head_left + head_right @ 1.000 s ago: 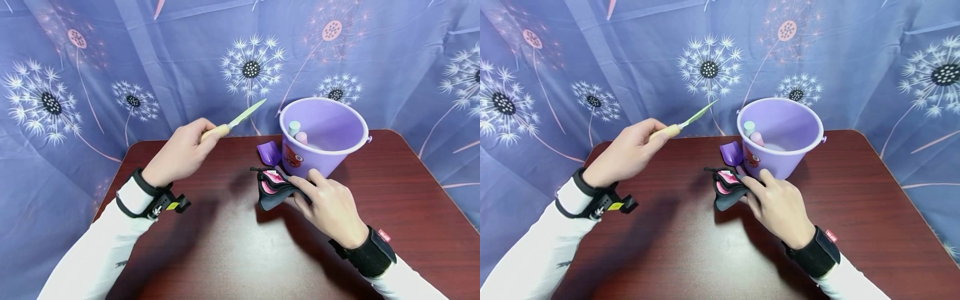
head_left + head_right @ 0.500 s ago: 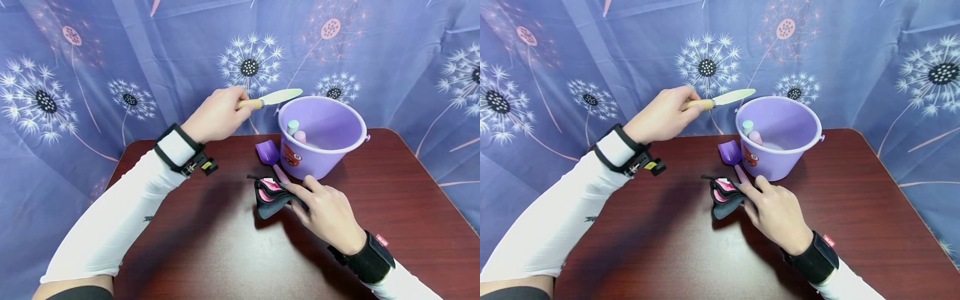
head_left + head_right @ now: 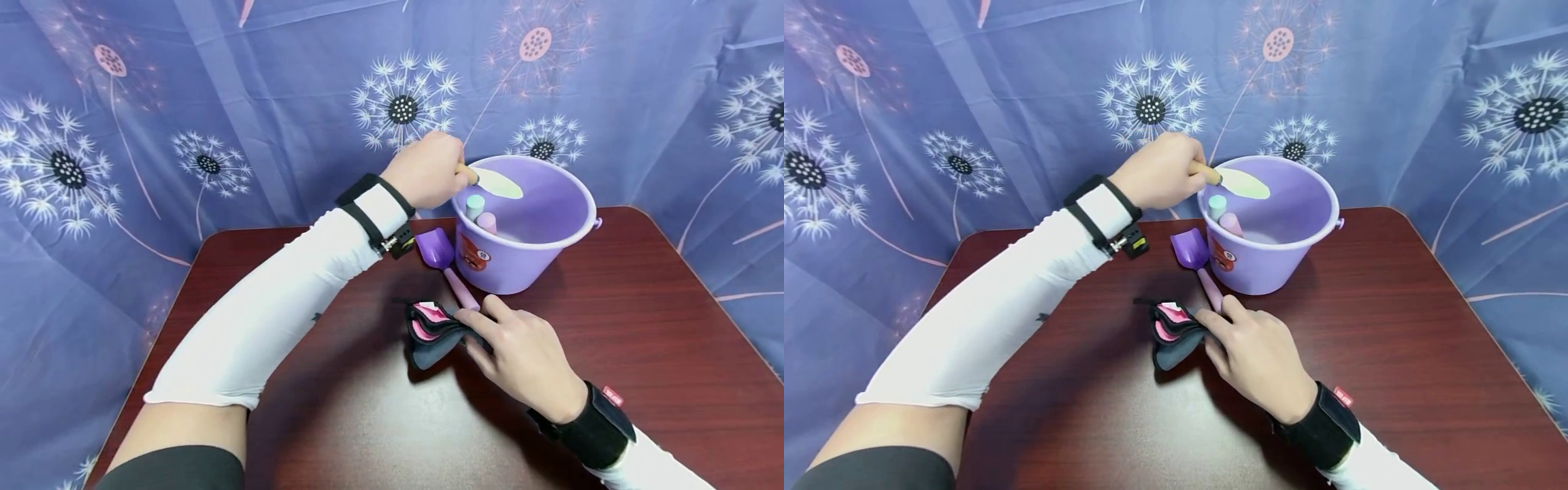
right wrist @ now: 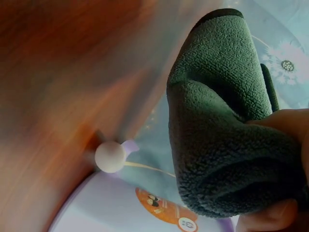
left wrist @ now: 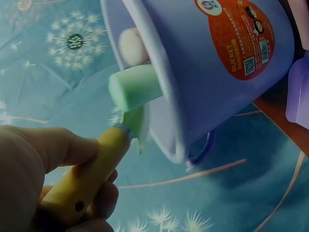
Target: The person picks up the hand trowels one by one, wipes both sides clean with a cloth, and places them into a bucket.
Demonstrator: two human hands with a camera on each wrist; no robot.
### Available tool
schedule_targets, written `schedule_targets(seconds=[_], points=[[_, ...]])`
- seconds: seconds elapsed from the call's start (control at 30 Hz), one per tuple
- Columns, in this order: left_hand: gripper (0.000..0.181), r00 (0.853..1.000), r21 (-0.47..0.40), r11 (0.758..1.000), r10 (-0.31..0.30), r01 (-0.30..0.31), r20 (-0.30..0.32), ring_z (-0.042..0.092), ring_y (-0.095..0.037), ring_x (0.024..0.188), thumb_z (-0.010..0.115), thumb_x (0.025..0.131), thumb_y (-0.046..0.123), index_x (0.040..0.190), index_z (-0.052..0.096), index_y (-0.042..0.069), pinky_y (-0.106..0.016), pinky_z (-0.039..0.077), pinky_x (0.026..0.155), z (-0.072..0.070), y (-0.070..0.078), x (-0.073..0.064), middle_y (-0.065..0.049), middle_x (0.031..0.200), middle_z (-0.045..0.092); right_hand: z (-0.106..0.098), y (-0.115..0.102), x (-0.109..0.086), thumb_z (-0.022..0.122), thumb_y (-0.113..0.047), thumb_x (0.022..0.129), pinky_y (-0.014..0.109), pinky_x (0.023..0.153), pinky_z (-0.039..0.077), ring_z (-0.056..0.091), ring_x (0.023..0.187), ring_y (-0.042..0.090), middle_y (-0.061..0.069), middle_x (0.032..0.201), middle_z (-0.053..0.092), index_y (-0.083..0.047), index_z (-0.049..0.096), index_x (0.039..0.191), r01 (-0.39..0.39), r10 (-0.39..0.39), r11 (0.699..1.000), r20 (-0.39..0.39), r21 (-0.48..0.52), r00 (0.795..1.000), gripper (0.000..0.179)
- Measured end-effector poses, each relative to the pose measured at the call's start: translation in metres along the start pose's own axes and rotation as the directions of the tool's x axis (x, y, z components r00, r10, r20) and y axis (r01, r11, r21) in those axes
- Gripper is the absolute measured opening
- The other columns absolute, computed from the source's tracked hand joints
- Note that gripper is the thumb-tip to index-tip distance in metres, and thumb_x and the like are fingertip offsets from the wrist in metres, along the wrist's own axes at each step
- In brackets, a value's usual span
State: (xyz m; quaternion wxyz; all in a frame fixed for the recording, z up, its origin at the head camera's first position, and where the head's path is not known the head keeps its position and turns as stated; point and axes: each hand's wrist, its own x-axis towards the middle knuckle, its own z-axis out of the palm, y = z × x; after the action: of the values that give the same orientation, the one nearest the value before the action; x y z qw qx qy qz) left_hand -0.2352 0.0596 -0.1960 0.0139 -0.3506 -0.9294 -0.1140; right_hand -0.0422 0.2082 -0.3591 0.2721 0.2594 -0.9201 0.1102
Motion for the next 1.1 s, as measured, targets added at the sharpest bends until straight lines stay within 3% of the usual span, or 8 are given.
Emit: schedule_targets(seconds=[0.2,0.43,0.63,1.1], points=[[0.022,0.998,0.015,1.0,-0.013,0.012,0.065,0.057,-0.01,0.086,0.062,0.096,0.036,0.101,0.062,0.014,-0.026,0.044,0.073,0.015,0.006,0.018,0.005,0.098,0.062,0.002,-0.003,-0.003,0.065,-0.026,0.085,0.034,0.046,0.037,0.036,0.051,0.013,-0.006,0.085,0.042,-0.02,0.071,0.116,0.006,-0.006,1.0,0.008,0.008,1.0,0.031],[0.024,0.996,0.019,1.0,-0.02,0.018,0.083,0.058,-0.009,0.084,0.066,0.094,0.043,0.094,0.066,0.019,-0.025,0.044,0.074,0.026,0.006,0.028,0.007,0.092,0.063,0.005,-0.005,-0.004,0.067,-0.026,0.085,0.034,0.047,0.038,0.037,0.051,0.013,-0.006,0.086,0.045,-0.021,0.07,0.116,0.004,-0.004,1.0,0.025,0.021,1.0,0.032],[0.022,0.997,-0.009,1.0,0.015,-0.015,0.076,0.058,-0.009,0.081,0.066,0.094,0.04,0.089,0.067,0.018,-0.023,0.044,0.072,0.032,0.002,0.031,0.007,0.089,0.063,0.006,-0.005,-0.006,0.067,-0.026,0.085,0.036,0.047,0.04,0.04,0.051,0.014,-0.006,0.088,0.048,-0.021,0.071,0.117,-0.003,0.003,1.0,0.027,0.019,1.0,0.032],[0.017,0.991,-0.087,0.993,0.087,-0.078,0.103,0.056,-0.01,0.089,0.068,0.092,0.03,0.099,0.075,0.017,-0.023,0.043,0.077,0.036,-0.007,0.027,0.006,0.097,0.065,0.006,-0.007,-0.006,0.067,-0.027,0.085,0.037,0.047,0.04,0.039,0.051,0.015,-0.004,0.087,0.046,-0.021,0.07,0.117,-0.002,0.002,1.0,0.03,0.013,1.0,0.033]])
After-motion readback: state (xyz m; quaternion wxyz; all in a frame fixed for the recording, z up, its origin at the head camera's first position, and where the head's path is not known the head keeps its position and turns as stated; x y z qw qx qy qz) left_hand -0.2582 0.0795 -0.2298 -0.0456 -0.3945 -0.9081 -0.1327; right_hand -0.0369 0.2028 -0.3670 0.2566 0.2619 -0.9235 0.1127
